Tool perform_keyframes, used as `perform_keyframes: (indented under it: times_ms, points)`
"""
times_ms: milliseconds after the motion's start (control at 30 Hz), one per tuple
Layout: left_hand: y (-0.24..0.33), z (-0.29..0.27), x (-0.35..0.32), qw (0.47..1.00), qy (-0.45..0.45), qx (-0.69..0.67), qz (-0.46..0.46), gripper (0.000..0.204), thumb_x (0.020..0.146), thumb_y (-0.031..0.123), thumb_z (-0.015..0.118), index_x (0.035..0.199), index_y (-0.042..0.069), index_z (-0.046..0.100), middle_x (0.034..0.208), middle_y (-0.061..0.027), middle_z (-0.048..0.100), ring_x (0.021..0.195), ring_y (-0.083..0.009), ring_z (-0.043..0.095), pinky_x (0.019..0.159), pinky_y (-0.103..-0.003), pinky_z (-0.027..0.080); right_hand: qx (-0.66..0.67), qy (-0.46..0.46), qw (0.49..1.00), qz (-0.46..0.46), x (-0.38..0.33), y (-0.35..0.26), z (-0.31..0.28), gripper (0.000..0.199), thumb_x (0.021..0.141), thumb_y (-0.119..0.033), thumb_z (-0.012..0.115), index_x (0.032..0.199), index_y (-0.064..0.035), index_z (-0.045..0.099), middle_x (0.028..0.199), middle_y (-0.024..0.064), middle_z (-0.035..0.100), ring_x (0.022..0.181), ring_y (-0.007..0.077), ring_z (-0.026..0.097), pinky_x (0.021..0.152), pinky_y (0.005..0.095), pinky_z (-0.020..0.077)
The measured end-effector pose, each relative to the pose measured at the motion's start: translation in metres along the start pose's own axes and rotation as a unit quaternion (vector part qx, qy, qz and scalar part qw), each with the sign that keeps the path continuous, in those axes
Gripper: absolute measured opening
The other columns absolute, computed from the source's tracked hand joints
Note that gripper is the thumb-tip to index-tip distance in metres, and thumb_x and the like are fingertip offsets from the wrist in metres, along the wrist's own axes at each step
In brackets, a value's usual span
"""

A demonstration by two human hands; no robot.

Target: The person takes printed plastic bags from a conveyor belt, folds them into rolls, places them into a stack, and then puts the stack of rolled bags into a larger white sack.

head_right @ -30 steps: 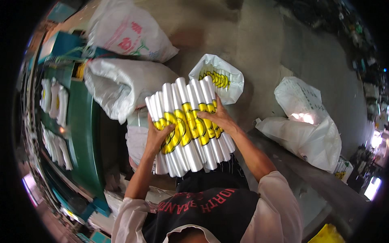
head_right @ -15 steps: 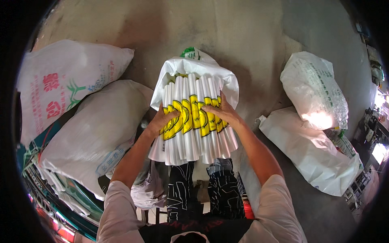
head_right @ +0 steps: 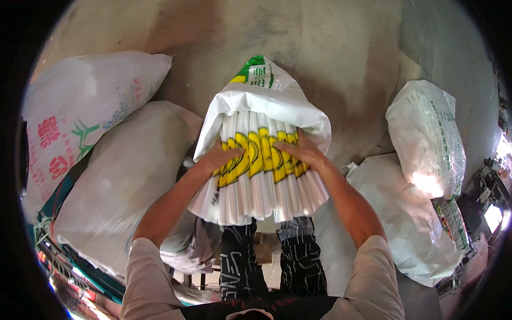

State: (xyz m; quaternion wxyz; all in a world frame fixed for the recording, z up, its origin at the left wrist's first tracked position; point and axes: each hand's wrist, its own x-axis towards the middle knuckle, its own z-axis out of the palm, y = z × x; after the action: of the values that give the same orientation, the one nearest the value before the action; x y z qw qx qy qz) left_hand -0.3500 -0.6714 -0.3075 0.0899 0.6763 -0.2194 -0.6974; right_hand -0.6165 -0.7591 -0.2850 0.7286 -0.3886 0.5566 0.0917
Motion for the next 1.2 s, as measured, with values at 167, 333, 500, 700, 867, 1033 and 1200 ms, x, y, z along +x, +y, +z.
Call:
perform_keyframes:
  times_ms: [167,333,500,700,867,1033,1200]
  points:
    - [0.033,0.008,0.116,0.908,0.214,0.263,0.247,0.088,0.071,0.037,0.074,0.134,-0.006,0.031,0.123,-0.0207,0.052,0.116,-0.0313,0.05,0.1,-0.034,0.039,-0.141,0.088,0.986,-0.02,0.12,0.019,-0.044,0.095,0.069,-0.063,0.067,0.134,0.0003,0.04,0.132,0.0222,0.048,0.123,0.0339,0.046,0.104,0.038,0.034]
    - [0.036,0.006,0.135,0.973,0.066,-0.07,0.212,0.072,0.076,0.038,0.072,0.125,-0.005,0.042,0.117,-0.0191,0.055,0.103,-0.0271,0.057,0.093,-0.032,0.043,-0.113,0.111,0.987,0.036,0.128,0.017,-0.023,0.084,0.072,-0.059,0.067,0.131,-0.0027,0.048,0.127,0.0186,0.053,0.12,0.0344,0.047,0.103,0.0373,0.0326]
    - [0.051,0.016,0.128,0.938,0.191,0.261,0.126,0.061,0.086,0.05,0.059,0.11,-0.006,0.055,0.099,-0.0303,0.059,0.095,-0.0388,0.059,0.087,-0.044,0.044,-0.207,0.3,0.927,-0.093,0.12,0.046,-0.001,0.059,0.082,-0.044,0.065,0.114,0.0046,0.057,0.104,0.0202,0.064,0.095,0.0289,0.062,0.084,0.0345,0.045]
    - [-0.047,0.027,0.014,0.887,0.284,0.066,0.357,0.032,0.09,0.01,0.055,0.121,0.001,0.056,0.12,-0.017,0.057,0.106,-0.0276,0.057,0.095,-0.035,0.041,-0.493,0.211,0.788,-0.303,0.046,0.048,0.085,0.083,0.069,-0.043,0.075,0.138,-0.012,0.04,0.147,0.0236,0.024,0.136,0.0436,0.021,0.104,0.064,0.0201]
    - [-0.119,-0.002,0.054,0.953,0.174,-0.223,0.11,0.038,0.087,0.022,0.063,0.114,-0.003,0.057,0.104,-0.0139,0.062,0.094,-0.0226,0.06,0.079,-0.035,0.05,-0.621,0.035,0.628,-0.468,0.087,0.031,0.141,0.048,0.077,-0.033,0.066,0.123,-0.0244,0.054,0.151,0.0135,0.023,0.139,0.0345,0.019,0.105,0.0682,0.0172]
    - [-0.117,0.028,0.093,0.909,0.143,-0.362,-0.149,0.035,0.09,0.025,0.056,0.11,-0.004,0.057,0.102,-0.012,0.063,0.09,-0.018,0.06,0.074,-0.035,0.049,-0.621,-0.04,0.56,-0.547,0.093,0.042,0.134,0.006,0.078,-0.023,0.061,0.077,-0.0167,0.061,0.134,0.0095,0.047,0.133,0.0258,0.032,0.105,0.0675,0.0212]
    - [-0.151,0.053,0.091,0.971,0.126,-0.079,0.19,0.024,0.085,0.015,0.053,0.096,-0.006,0.059,0.083,-0.0147,0.067,0.077,-0.0142,0.063,0.065,-0.036,0.048,-0.599,-0.053,0.59,-0.538,0.085,0.035,0.119,0.007,0.077,-0.02,0.059,0.077,-0.0149,0.063,0.117,0.0082,0.054,0.12,0.0263,0.043,0.107,0.0627,0.0244]
